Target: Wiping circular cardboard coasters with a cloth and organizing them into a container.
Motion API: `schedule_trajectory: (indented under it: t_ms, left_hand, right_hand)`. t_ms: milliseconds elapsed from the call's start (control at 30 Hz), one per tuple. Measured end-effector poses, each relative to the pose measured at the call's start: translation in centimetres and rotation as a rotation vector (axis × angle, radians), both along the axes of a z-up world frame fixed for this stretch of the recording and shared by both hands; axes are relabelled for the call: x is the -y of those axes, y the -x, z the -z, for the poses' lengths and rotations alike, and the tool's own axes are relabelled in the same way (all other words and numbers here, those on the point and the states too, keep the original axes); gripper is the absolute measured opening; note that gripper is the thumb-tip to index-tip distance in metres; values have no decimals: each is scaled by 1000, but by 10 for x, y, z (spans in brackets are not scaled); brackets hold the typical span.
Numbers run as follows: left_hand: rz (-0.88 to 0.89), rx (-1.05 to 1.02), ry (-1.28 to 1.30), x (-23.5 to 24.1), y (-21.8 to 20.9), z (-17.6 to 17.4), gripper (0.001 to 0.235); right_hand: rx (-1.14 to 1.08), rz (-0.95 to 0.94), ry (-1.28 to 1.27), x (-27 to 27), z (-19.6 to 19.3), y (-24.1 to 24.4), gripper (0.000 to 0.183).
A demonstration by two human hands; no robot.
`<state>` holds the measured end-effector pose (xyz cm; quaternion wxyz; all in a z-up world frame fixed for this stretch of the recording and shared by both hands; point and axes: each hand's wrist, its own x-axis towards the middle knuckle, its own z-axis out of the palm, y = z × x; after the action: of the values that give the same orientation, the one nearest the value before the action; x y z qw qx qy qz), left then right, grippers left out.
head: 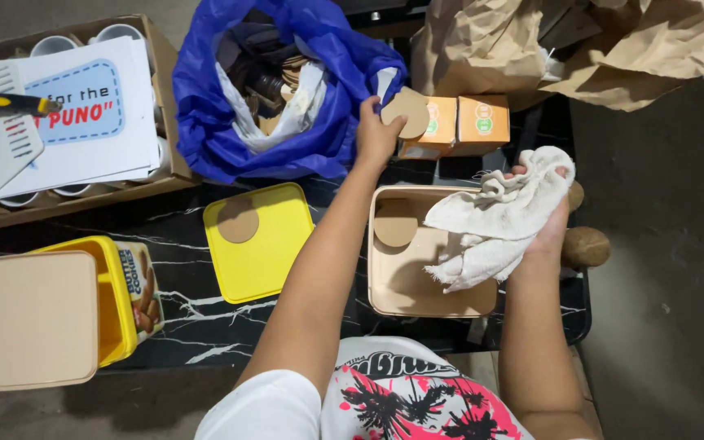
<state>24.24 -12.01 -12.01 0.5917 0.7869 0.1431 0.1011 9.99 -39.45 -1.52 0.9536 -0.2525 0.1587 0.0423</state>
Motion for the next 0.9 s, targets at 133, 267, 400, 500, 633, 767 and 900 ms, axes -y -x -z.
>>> schedule_trajectory:
  t_ms: [133,267,400,500,633,767,900]
  left_hand:
    - [68,-151,592,-18,20,6,82]
    - [25,15,724,-47,87,-19,75]
    - [-20,244,106,-79,164,-78,42]
    - [51,315,12,-84,198,-83,38]
    - [7,266,-75,-108,235,-153,41]
    - [29,233,-43,-123,255,-148,38]
    - [18,127,14,-133,259,-162,38]
  right_hand:
    - [62,-85,-54,-13,6,-6,54]
    - [30,-156,40,-61,-11,-15,63]
    - [22,-233,136,-174,-49,-3,69]
    - [53,-286,489,-256,-19,21,50]
    - [264,-270,734,-294,6,15,38]
    - [190,-191,830,-306,18,4,35]
    - [79,-164,871,-311,20,4,37]
